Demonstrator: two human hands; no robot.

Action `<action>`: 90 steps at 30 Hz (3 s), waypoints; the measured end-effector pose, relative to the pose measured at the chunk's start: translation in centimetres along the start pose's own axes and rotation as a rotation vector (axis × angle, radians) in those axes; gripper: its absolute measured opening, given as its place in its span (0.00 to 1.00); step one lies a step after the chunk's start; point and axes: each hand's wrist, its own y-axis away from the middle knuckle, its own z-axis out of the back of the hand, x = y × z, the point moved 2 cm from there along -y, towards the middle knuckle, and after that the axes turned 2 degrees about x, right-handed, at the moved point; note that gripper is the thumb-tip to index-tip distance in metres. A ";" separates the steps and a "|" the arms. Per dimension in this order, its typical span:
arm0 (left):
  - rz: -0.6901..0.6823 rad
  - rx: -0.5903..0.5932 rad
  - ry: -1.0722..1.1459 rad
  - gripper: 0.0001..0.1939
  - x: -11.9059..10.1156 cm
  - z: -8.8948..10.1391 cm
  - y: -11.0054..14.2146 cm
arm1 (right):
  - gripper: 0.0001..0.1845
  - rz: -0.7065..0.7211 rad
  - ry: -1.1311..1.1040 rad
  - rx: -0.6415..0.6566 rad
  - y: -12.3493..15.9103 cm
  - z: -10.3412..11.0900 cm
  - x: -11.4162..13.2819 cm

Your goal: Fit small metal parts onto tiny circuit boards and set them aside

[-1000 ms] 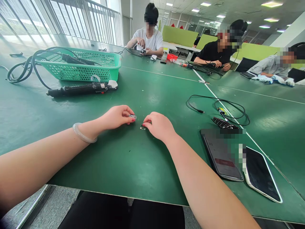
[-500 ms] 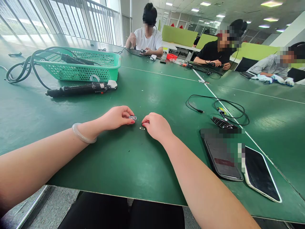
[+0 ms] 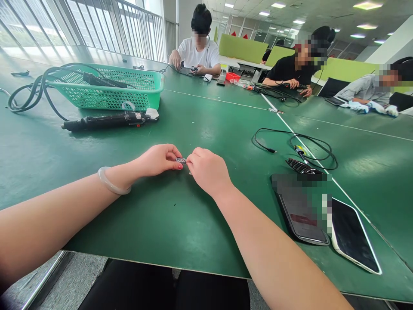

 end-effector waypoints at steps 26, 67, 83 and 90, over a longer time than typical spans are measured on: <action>-0.011 0.041 0.432 0.15 -1.3 -0.3 0.6 | 0.09 -0.135 -0.398 -0.115 -0.1 0.1 -0.9; -0.200 -0.178 -0.296 0.20 -1.2 0.5 0.9 | 0.05 -0.341 -0.362 0.450 0.3 0.3 -2.9; -0.395 -0.248 -0.449 0.17 -0.6 0.6 0.4 | 0.10 -0.129 -0.057 0.374 0.1 0.8 -1.6; -0.286 -0.328 -0.549 0.15 -0.7 0.5 0.8 | 0.08 -0.147 -0.093 0.305 0.1 1.2 -2.1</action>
